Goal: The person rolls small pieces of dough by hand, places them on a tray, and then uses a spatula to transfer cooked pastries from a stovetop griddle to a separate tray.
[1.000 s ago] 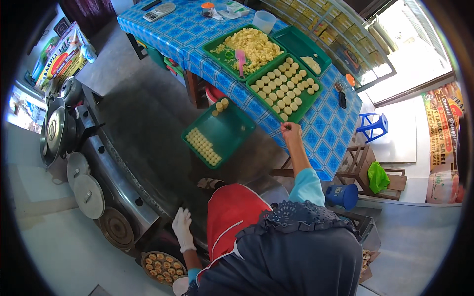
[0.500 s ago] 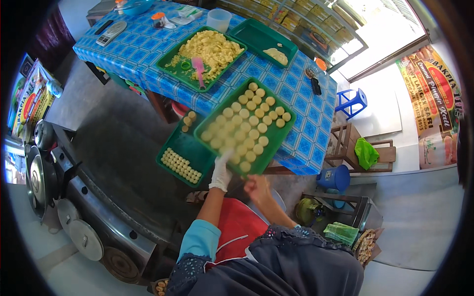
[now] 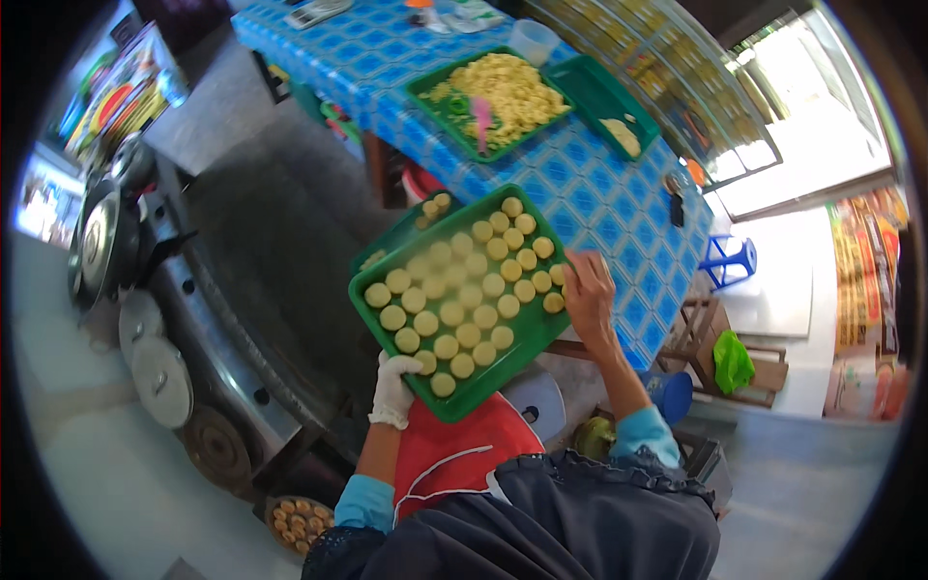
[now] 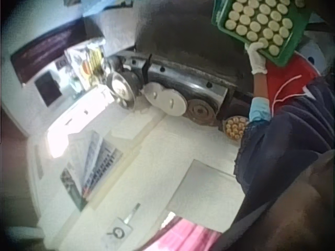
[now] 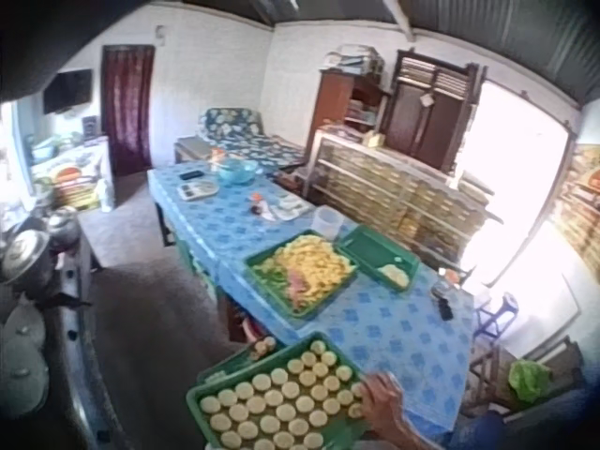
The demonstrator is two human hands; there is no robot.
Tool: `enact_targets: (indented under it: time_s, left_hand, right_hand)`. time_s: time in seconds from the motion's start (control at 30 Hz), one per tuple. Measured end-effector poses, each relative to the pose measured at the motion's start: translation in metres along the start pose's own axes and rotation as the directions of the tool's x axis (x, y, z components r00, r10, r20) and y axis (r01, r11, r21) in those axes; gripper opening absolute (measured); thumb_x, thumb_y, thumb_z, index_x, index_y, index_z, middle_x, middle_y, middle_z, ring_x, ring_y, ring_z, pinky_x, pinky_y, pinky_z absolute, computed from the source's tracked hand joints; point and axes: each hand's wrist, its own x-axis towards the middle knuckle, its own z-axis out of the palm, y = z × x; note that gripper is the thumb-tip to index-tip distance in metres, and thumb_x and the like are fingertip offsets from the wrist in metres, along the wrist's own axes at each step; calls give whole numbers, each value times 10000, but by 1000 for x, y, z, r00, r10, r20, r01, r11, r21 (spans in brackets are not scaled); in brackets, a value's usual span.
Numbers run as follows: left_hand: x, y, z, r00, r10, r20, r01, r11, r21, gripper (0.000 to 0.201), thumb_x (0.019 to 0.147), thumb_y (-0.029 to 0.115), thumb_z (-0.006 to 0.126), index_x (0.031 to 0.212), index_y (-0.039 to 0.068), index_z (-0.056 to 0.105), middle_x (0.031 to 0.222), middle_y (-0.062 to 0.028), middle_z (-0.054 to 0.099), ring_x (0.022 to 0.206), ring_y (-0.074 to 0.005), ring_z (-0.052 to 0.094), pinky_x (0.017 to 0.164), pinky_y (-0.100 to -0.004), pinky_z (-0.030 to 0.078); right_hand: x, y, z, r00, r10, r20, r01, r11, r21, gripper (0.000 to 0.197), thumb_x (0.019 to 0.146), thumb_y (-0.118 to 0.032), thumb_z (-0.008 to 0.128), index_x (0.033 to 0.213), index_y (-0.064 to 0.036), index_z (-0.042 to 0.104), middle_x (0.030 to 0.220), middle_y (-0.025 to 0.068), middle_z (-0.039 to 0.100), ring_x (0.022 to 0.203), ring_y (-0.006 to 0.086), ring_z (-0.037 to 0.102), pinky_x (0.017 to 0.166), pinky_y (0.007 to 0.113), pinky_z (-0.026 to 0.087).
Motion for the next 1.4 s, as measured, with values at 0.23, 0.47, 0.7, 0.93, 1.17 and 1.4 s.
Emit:
enact_targets:
  time_s: [0.23,0.47,0.7,0.93,1.17,1.4]
  left_hand:
    - [-127,52,-58,942,205,-266,-209,978,15,683,607,-87,587,1261,7,412,1177,-134,552,1036,-305,596,889,-402,528]
    - [-239,53,-57,766,221,-604,-310,950,-46,811,601,-40,632,1361,-18,351,1242,-141,506,1155,-278,518,989,-373,440]
    - [-297,59,-5,564,277,-778,-559,822,-113,767,599,-37,618,1334,-34,400,1225,-130,541,1143,-277,540,978,-370,452]
    - [-326,-2,-17,250,286,-925,-857,510,-74,699,574,-19,608,1263,3,490,1171,-116,596,1080,-296,596,922,-408,507]
    - [-331,-25,-18,-101,163,-981,-965,223,137,610,616,74,547,1221,2,508,1156,-106,603,1045,-272,598,911,-377,505]
    - [-313,-44,-14,-296,-83,-951,-955,17,296,508,657,105,515,1151,-11,536,1132,-98,604,989,-263,602,881,-377,516]
  right_hand:
    - [74,-105,129,789,-505,350,536,844,10,319,765,-70,622,1083,-72,592,990,154,547,916,330,569,671,436,520]
    - [27,-232,196,622,-668,408,596,742,307,104,781,-79,609,883,-84,587,910,127,553,877,335,556,686,449,484]
    - [24,-355,222,335,-889,313,635,458,622,127,773,-67,633,879,-87,566,828,99,579,837,312,558,665,428,486]
    - [-9,-484,232,309,-899,312,172,375,911,275,797,-126,672,1063,-53,668,870,125,663,823,270,638,694,365,509]
    - [-85,-604,378,-132,-896,424,-63,435,898,242,782,-163,702,990,-40,715,894,157,669,789,272,660,732,361,512]
    - [-153,-611,437,-454,-884,106,229,0,973,144,758,-134,657,875,-78,720,875,152,628,863,345,628,767,448,502]
